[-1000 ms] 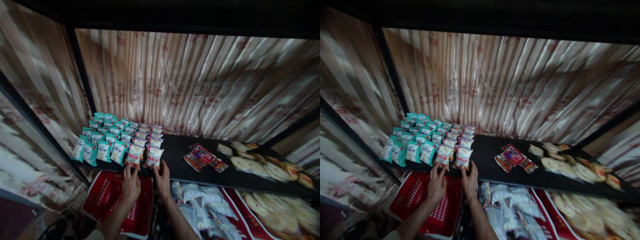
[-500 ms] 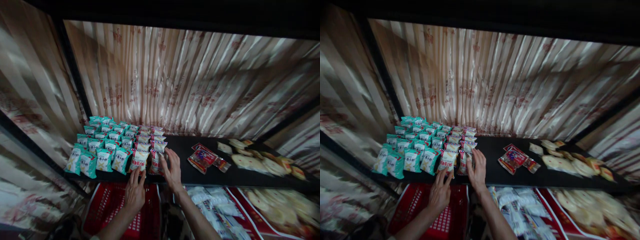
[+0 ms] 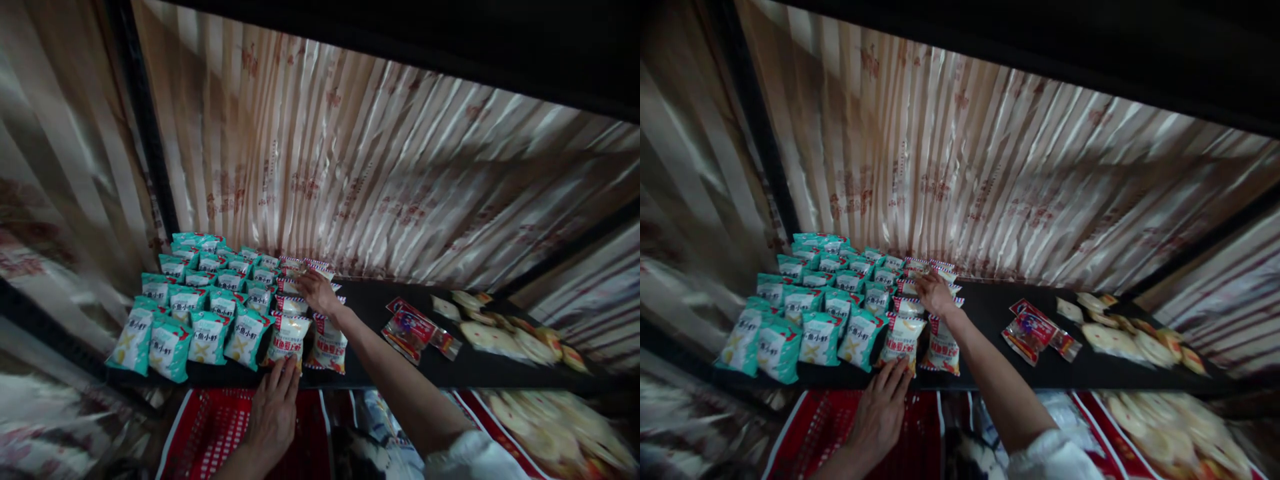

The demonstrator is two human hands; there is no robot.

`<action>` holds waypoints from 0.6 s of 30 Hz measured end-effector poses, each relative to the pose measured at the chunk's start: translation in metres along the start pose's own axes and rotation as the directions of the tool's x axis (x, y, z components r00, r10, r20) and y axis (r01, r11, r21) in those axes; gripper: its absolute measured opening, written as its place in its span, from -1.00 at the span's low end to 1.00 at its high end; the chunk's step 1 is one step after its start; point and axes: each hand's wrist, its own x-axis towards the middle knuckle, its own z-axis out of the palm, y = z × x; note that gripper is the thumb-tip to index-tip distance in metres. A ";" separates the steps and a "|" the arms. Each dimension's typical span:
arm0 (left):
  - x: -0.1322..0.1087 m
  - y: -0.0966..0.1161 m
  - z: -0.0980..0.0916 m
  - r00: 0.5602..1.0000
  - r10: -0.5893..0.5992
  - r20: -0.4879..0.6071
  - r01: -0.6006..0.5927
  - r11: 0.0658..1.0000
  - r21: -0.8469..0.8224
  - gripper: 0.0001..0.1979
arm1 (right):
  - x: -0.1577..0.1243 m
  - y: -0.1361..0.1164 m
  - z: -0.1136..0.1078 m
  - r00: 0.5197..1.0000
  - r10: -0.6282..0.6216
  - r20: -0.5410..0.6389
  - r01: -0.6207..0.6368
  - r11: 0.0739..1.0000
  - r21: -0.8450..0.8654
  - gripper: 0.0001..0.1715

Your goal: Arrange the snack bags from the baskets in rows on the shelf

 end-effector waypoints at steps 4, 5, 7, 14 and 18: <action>-0.004 0.003 0.008 0.999 -0.040 -0.002 0.040 0.999 0.030 -0.43 | 0.020 -0.006 0.001 0.993 0.099 0.056 -0.094 0.992 -0.089 -0.62; -0.005 0.005 0.010 0.999 -0.052 -0.009 0.053 0.998 0.035 -0.43 | 0.024 -0.008 0.001 0.991 0.114 0.063 -0.108 0.989 -0.099 -0.63; -0.007 0.007 0.014 0.997 -0.067 -0.024 0.068 0.997 0.044 -0.44 | 0.031 -0.012 0.002 0.986 0.143 0.084 -0.132 0.984 -0.123 -0.69; -0.004 0.006 0.015 0.996 -0.059 -0.061 0.062 0.996 0.058 -0.46 | 0.044 -0.019 0.013 0.963 0.235 0.131 -0.216 0.965 -0.145 -0.73; -0.002 0.001 0.015 0.996 -0.060 -0.059 0.063 0.997 0.050 -0.44 | 0.044 -0.024 0.013 0.957 0.261 0.125 -0.243 0.960 -0.140 -0.71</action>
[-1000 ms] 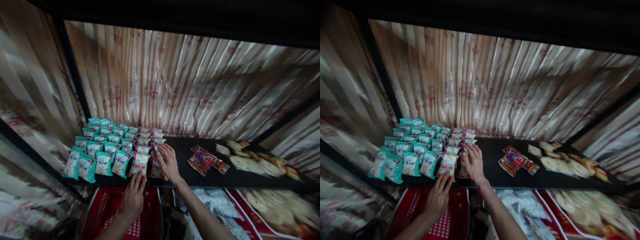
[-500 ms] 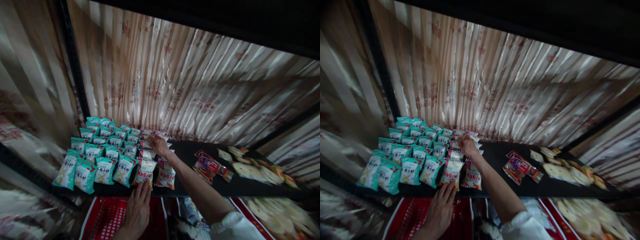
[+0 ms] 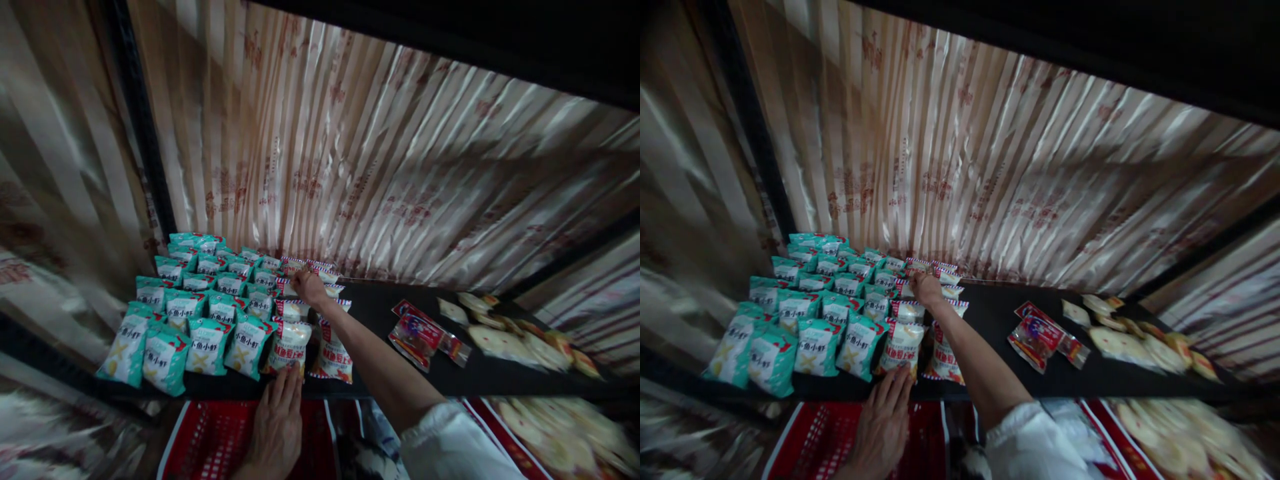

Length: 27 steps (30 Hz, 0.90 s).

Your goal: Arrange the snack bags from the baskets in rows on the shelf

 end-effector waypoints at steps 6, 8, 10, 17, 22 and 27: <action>0.004 -0.004 -0.003 0.999 0.009 -0.041 -0.010 1.000 -0.024 -0.50 | -0.004 -0.004 -0.004 0.999 -0.040 -0.010 0.040 0.999 0.019 -0.75; 0.005 -0.004 -0.004 0.998 0.015 -0.055 -0.016 1.000 -0.017 -0.51 | -0.005 -0.002 -0.005 0.998 -0.055 -0.016 0.056 0.998 0.024 -0.75; 0.005 -0.004 -0.005 0.997 0.020 -0.073 -0.021 1.000 -0.009 -0.51 | -0.003 0.002 -0.006 0.997 -0.067 -0.024 0.068 0.997 0.026 -0.75; 0.011 -0.008 -0.010 0.985 0.105 -0.137 -0.104 0.994 0.015 -0.57 | 0.009 0.024 -0.008 0.997 -0.037 -0.067 0.036 0.999 -0.026 -0.60; 0.013 -0.007 -0.008 0.981 0.121 -0.154 -0.120 0.993 0.011 -0.61 | 0.017 0.032 -0.005 0.999 -0.034 -0.025 0.033 0.997 -0.063 -0.55; 0.011 -0.002 0.001 0.977 0.045 -0.207 -0.054 0.998 -0.039 -0.69 | 0.019 0.032 -0.006 0.999 -0.051 -0.001 0.051 0.993 -0.103 -0.49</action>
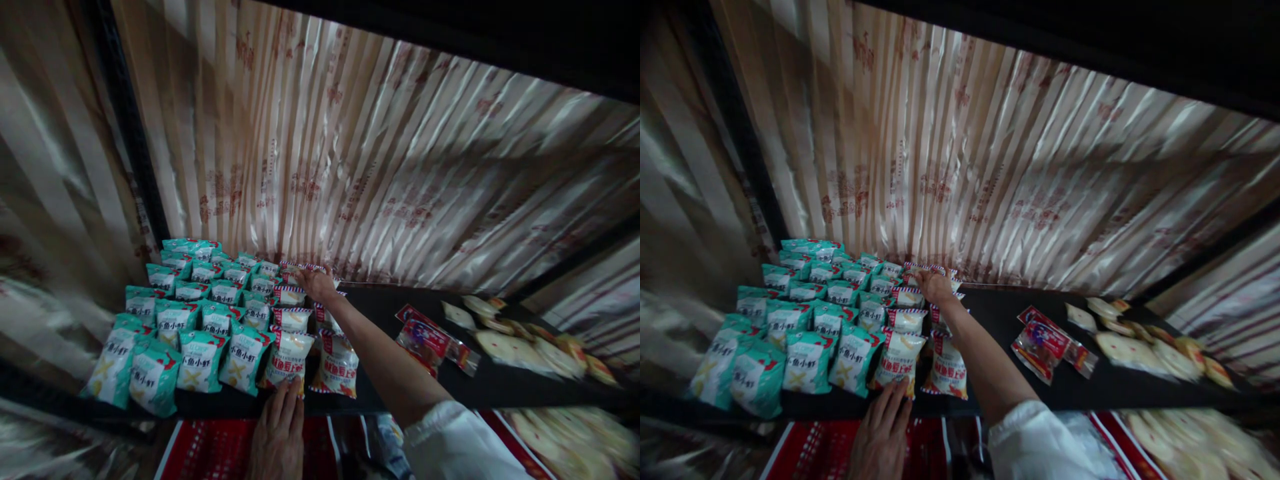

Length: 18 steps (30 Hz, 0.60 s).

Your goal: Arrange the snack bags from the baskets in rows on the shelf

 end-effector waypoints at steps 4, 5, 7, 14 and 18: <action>-0.007 0.000 0.012 0.998 0.025 -0.054 -0.025 1.000 0.009 -0.72 | 0.002 0.001 0.000 1.000 0.001 0.027 -0.001 1.000 -0.015 -0.59; -0.008 -0.001 0.015 0.996 0.033 -0.078 -0.032 0.999 0.010 -0.72 | 0.003 0.001 0.000 0.999 0.008 0.034 -0.007 1.000 -0.016 -0.61; -0.010 -0.002 0.020 0.992 0.039 -0.121 -0.039 0.999 0.004 -0.73 | 0.006 0.001 0.000 0.999 0.026 0.047 -0.025 1.000 -0.016 -0.62; -0.008 -0.004 0.018 0.994 0.051 -0.097 -0.051 0.999 0.001 -0.73 | 0.020 0.003 0.003 0.994 0.077 0.079 -0.076 0.997 -0.008 -0.68; -0.009 -0.006 0.016 0.994 0.075 -0.077 -0.075 0.997 0.001 -0.74 | 0.024 0.001 0.004 0.995 0.068 0.079 -0.069 0.997 0.015 -0.71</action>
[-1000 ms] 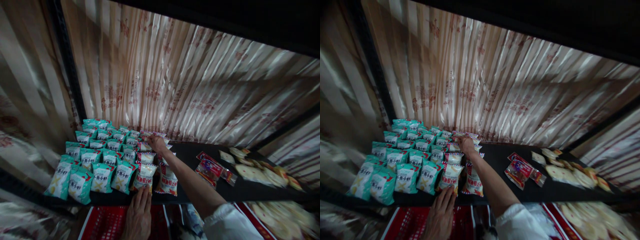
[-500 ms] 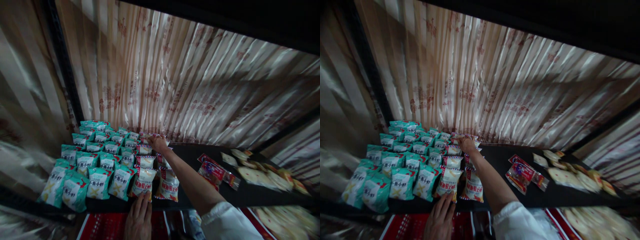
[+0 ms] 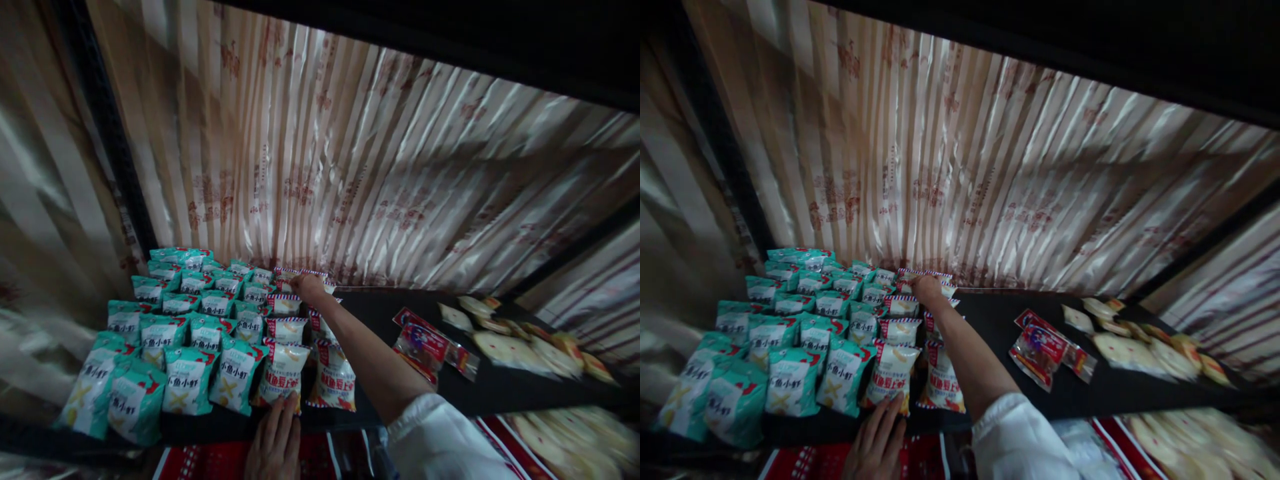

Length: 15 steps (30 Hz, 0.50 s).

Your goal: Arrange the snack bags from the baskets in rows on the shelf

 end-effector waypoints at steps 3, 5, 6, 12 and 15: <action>-0.001 0.000 -0.001 0.999 -0.009 0.030 0.010 1.000 -0.011 -0.74 | 0.001 -0.002 0.003 1.000 -0.008 -0.026 0.009 0.999 0.034 -0.74; -0.001 0.001 -0.001 0.999 -0.021 0.042 0.022 1.000 -0.019 -0.73 | 0.001 -0.002 0.006 0.999 -0.005 -0.051 0.008 0.998 0.059 -0.76; -0.001 0.002 -0.002 0.998 -0.030 0.052 0.031 0.999 -0.023 -0.73 | 0.001 -0.002 0.007 0.998 -0.002 -0.065 0.007 0.997 0.073 -0.77; 0.003 0.005 -0.014 0.990 -0.062 0.130 0.072 0.995 -0.074 -0.69 | -0.009 0.013 -0.002 0.978 0.028 -0.208 0.016 0.979 0.205 -0.72; 0.005 0.007 -0.024 0.983 -0.062 0.171 0.078 0.993 -0.093 -0.68 | -0.032 0.031 -0.012 0.948 0.052 -0.314 0.037 0.963 0.268 -0.64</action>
